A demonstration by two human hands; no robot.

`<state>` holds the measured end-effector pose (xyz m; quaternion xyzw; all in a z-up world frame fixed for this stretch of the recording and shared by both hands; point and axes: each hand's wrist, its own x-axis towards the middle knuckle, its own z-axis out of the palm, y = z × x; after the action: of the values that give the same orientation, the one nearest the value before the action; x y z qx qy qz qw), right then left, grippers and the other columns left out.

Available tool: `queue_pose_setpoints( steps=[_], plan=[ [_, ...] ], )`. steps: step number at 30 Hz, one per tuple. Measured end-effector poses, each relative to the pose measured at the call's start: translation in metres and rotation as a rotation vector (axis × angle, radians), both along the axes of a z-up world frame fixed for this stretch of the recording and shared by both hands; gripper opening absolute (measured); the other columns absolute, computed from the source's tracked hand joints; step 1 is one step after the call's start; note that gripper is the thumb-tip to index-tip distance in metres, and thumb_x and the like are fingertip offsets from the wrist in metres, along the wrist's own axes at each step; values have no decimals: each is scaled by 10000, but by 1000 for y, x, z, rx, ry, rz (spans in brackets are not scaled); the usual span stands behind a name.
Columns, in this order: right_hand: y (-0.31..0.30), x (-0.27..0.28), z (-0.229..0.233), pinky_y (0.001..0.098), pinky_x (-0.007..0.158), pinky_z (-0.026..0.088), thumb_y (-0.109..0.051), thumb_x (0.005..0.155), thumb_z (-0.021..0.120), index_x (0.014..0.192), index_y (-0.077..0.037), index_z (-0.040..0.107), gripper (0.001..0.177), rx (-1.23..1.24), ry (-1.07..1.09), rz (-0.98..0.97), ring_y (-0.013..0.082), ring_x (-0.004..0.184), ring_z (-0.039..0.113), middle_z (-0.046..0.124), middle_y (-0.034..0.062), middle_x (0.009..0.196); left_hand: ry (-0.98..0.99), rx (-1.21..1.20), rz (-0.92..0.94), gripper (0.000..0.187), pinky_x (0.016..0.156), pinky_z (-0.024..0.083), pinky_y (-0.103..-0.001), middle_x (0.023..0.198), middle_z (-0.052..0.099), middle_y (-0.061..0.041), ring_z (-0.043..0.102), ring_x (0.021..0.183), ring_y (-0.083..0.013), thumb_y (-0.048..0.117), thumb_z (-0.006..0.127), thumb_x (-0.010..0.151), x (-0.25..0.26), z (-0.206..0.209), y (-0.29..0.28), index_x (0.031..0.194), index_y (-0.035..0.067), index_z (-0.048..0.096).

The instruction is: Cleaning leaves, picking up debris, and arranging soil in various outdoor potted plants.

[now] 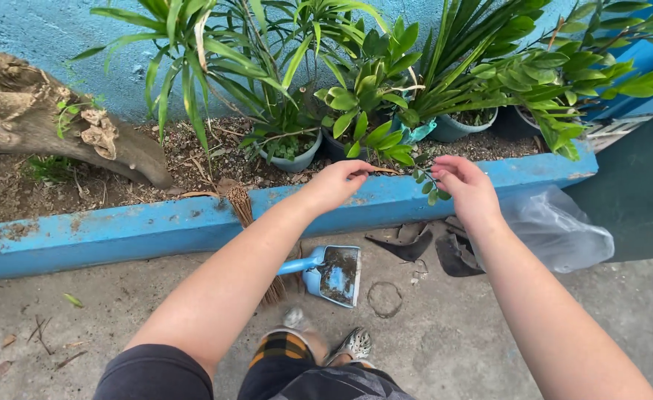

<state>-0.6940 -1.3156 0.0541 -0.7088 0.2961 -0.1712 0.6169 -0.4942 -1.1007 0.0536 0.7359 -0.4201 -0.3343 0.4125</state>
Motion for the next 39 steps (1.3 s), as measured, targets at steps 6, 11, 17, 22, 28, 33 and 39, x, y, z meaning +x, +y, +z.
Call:
queue_pose_setpoints(
  steps=[6,11,17,22,28,33,39],
  plan=[
    [-33,32,-3,328,961,560,-97,1007,522,1285,-18,618,304,180,-43,-89,179,1111,679,702,85,1181,-4,-101,-36,334,926,544,-330,1183,742,-92,709,1070,-204,166,592,979,28,-27,-40,1292,60,644],
    [-53,39,-18,345,966,559,-99,1024,512,1279,-7,617,291,264,-41,-128,196,1099,674,693,104,1165,-20,-87,-21,317,928,555,-324,1173,746,-93,712,1056,-196,158,595,999,40,-24,-59,1290,54,663],
    [-109,61,-33,342,963,558,-105,1031,515,1283,1,621,293,295,-20,-80,204,1081,684,695,121,1152,108,-124,-1,319,928,554,-298,1191,750,-79,715,1071,-170,124,580,999,39,-9,-106,1303,49,645],
    [-178,103,-38,321,935,577,-98,1036,520,1293,4,628,297,194,-4,40,190,1052,699,709,107,1143,170,-212,107,304,956,550,-286,1185,754,-89,711,1088,-169,93,584,1006,43,-44,-164,1297,35,650],
    [-271,174,-34,310,926,557,-24,1020,575,1315,3,634,302,-372,7,294,179,1037,709,741,111,1124,123,-223,336,258,936,562,-298,1140,771,-87,736,1067,-166,96,595,1004,72,-67,-255,1240,32,677],
    [-332,194,-81,287,845,592,11,975,512,1331,-8,592,365,-113,103,257,155,964,704,694,94,1057,-28,-158,484,241,884,584,-348,1066,773,-149,757,969,-263,96,571,985,106,-86,-357,1174,15,695],
    [-341,169,-107,303,755,581,-44,930,577,1300,-6,597,372,-101,303,188,173,861,693,705,91,1044,-178,59,629,237,934,547,-425,1059,741,-223,712,1014,-369,64,555,928,142,-133,-429,1089,15,721]
  ],
)
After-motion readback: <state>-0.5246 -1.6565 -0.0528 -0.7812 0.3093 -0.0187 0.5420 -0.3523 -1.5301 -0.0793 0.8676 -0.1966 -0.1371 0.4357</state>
